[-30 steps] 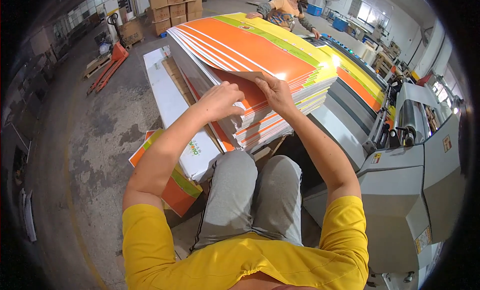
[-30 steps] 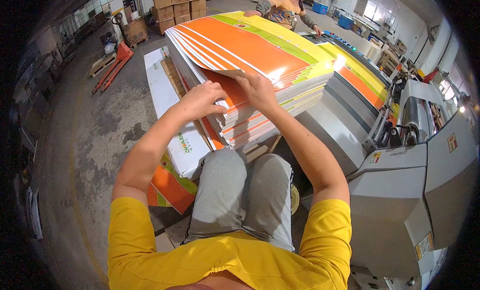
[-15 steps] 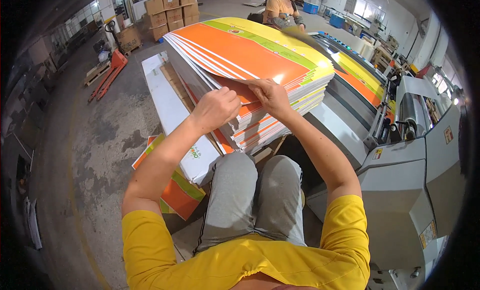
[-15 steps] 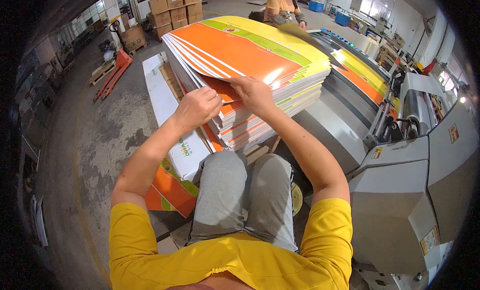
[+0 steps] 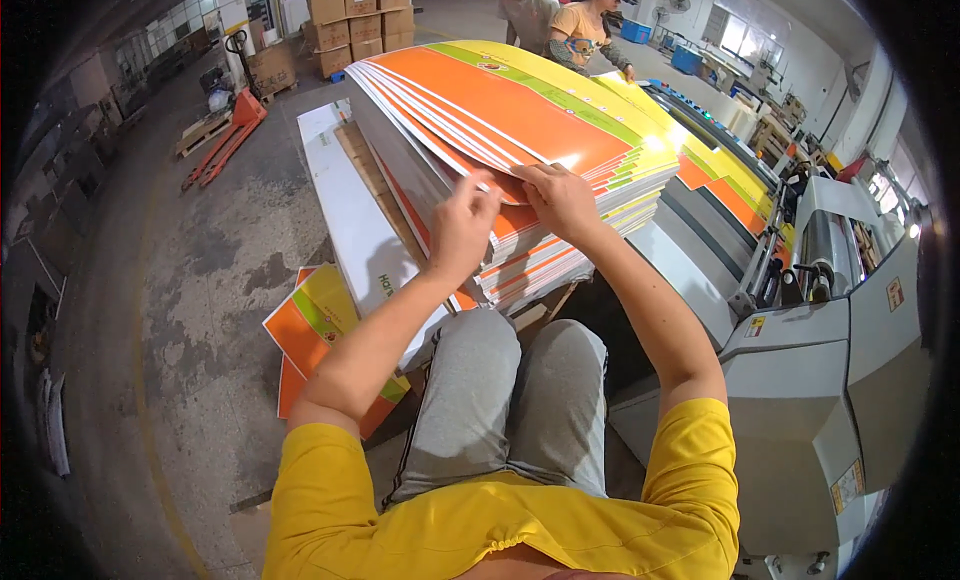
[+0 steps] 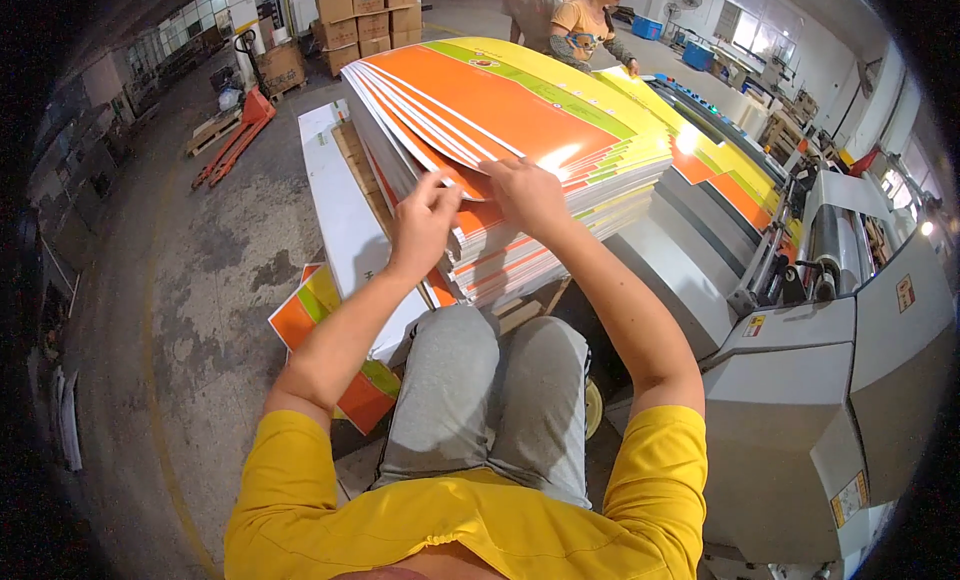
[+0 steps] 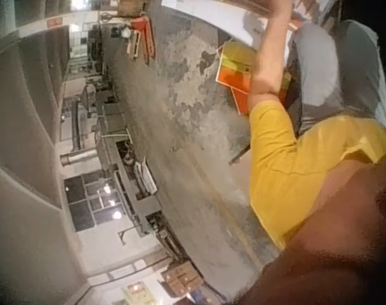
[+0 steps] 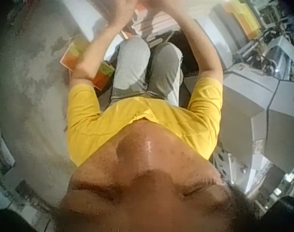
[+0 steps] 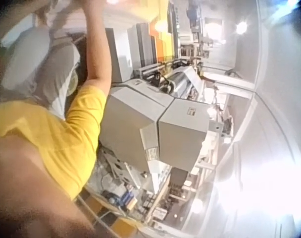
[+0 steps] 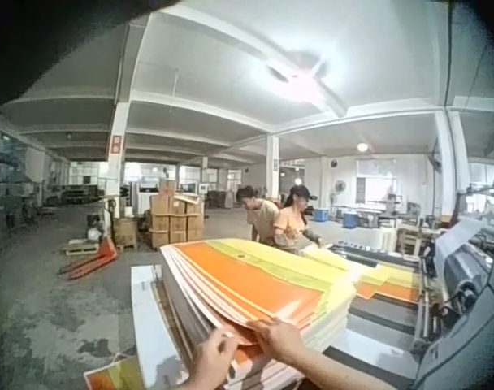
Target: The recorder is counting and inspecting a large stack of printed paper sheets in an industrial facility.
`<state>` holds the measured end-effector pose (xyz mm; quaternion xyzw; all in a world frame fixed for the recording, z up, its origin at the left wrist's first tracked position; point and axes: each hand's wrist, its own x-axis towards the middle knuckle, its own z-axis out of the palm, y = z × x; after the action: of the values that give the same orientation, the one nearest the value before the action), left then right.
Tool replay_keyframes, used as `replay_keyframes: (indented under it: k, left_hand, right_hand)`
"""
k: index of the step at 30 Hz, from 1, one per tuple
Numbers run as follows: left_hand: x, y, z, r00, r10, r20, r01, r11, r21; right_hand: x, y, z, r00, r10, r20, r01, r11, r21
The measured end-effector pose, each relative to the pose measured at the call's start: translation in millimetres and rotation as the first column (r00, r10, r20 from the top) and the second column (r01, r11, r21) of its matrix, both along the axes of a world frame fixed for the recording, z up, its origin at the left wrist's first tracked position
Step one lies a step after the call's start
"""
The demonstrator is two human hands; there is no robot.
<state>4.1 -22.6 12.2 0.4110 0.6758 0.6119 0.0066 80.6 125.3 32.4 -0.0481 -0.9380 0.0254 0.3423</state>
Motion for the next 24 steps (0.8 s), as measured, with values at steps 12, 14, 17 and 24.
replay_keyframes:
  k: [12,14,17,24]
  left_hand:
    - [-33,24,-34,0.723,-0.316,0.614,0.028,0.902,0.431]
    - [-35,25,-36,0.719,-0.379,0.582,0.08,0.878,0.473]
    - [-19,24,-24,0.714,-0.29,0.638,0.003,0.912,0.411]
    - [-32,20,-28,0.645,-0.393,0.655,0.048,0.877,0.479]
  right_hand:
    - [-4,-26,18,0.991,-0.075,0.114,0.081,0.996,-0.041]
    - [-7,-33,23,0.982,-0.108,0.158,0.111,0.994,-0.012]
    - [-9,-33,29,0.933,-0.208,0.294,0.226,0.974,-0.028]
    - [-7,-22,18,0.968,-0.205,-0.143,0.236,0.937,0.257]
